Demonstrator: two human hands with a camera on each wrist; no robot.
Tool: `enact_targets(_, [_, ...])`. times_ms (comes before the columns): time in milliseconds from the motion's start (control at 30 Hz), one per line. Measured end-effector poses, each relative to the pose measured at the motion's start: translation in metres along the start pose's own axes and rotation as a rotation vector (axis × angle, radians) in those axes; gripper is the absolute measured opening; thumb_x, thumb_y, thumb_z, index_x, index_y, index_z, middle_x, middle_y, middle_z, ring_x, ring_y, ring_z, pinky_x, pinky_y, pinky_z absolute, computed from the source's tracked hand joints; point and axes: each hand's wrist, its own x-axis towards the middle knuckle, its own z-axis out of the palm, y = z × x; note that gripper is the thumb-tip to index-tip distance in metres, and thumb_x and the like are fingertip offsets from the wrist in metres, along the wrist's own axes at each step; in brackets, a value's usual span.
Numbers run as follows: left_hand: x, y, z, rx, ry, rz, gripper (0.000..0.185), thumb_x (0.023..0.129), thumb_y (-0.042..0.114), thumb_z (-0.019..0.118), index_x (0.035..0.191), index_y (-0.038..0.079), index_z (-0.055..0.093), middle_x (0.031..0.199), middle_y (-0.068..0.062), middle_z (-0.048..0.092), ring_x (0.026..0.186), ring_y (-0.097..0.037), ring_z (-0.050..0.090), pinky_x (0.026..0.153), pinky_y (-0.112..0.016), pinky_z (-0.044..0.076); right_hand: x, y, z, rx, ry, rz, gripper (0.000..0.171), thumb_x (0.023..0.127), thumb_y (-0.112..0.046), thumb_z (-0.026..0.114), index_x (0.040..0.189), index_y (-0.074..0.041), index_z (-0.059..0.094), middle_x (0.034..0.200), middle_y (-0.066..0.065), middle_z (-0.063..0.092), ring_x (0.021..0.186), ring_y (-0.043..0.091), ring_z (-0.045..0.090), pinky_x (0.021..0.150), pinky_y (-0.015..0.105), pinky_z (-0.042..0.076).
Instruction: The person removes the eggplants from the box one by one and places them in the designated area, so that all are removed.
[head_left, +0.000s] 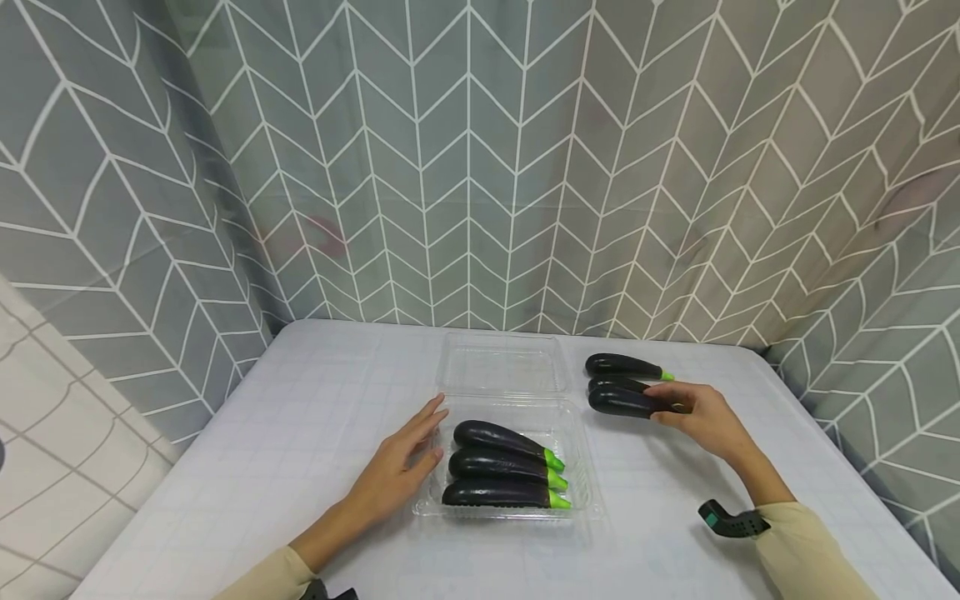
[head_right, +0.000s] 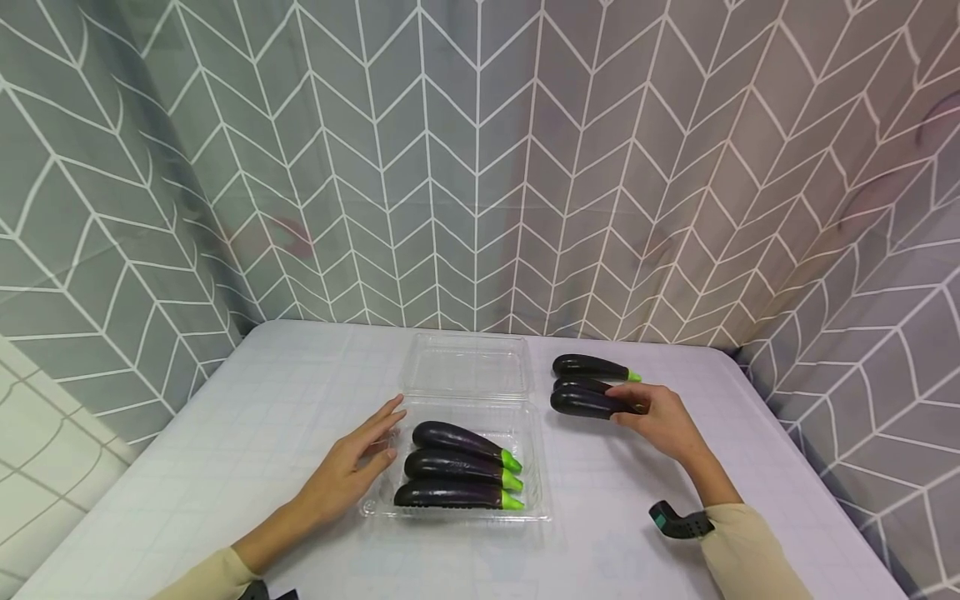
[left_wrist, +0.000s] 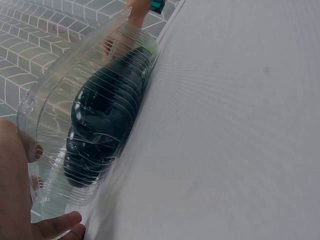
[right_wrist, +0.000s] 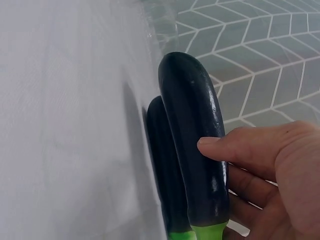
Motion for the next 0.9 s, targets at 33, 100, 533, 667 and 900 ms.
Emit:
enact_targets(33, [0.0,0.0,0.0,0.0,0.0,0.001,0.053,0.093,0.009,0.056,0.143,0.014,0.038,0.152,-0.003,0.024,0.13,-0.025,0.037,0.097,-0.033,0.043,0.0,0.002,0.0,-0.005,-0.004,-0.006,0.032,0.082,-0.003,0.07,0.113,0.002,0.064,0.111,0.019,0.062,0.098,0.03,0.057,0.075,0.026,0.05])
enact_targets(100, [0.0,0.0,0.0,0.005,0.0,-0.001,0.053,0.094,0.011,0.055,0.143,0.014,0.038,0.152,-0.003,0.023,0.13,-0.026,0.037,0.097,-0.034,0.043,0.001,0.012,0.002,-0.013,-0.012,-0.014,0.032,0.082,-0.006,0.071,0.113,0.001,0.065,0.112,0.019,0.062,0.099,0.029,0.057,0.075,0.024,0.05])
enact_targets(533, [-0.001,0.0,0.0,0.012,-0.004,-0.012,0.052,0.095,0.013,0.054,0.144,0.014,0.037,0.152,-0.005,0.023,0.131,-0.028,0.034,0.098,-0.034,0.042,0.006,0.053,0.016,0.048,0.01,-0.002,0.032,0.083,-0.01,0.071,0.114,-0.006,0.065,0.117,0.012,0.06,0.107,0.027,0.055,0.081,0.014,0.045])
enact_targets(667, [-0.001,0.001,0.0,0.009,-0.004,-0.014,0.053,0.094,0.011,0.055,0.144,0.015,0.037,0.152,-0.002,0.022,0.132,-0.028,0.033,0.098,-0.034,0.043,0.007,0.057,0.019,0.002,0.021,0.008,0.031,0.083,-0.007,0.07,0.113,-0.007,0.065,0.115,0.012,0.061,0.108,0.027,0.054,0.081,0.013,0.043])
enact_targets(900, [0.0,0.001,0.0,0.005,-0.003,-0.01,0.052,0.094,0.013,0.055,0.144,0.014,0.037,0.152,0.0,0.022,0.131,-0.027,0.034,0.098,-0.033,0.042,0.007,0.058,0.021,-0.099,0.061,-0.016,0.032,0.081,-0.006,0.07,0.113,-0.009,0.066,0.116,0.015,0.061,0.114,0.033,0.049,0.09,0.047,0.04])
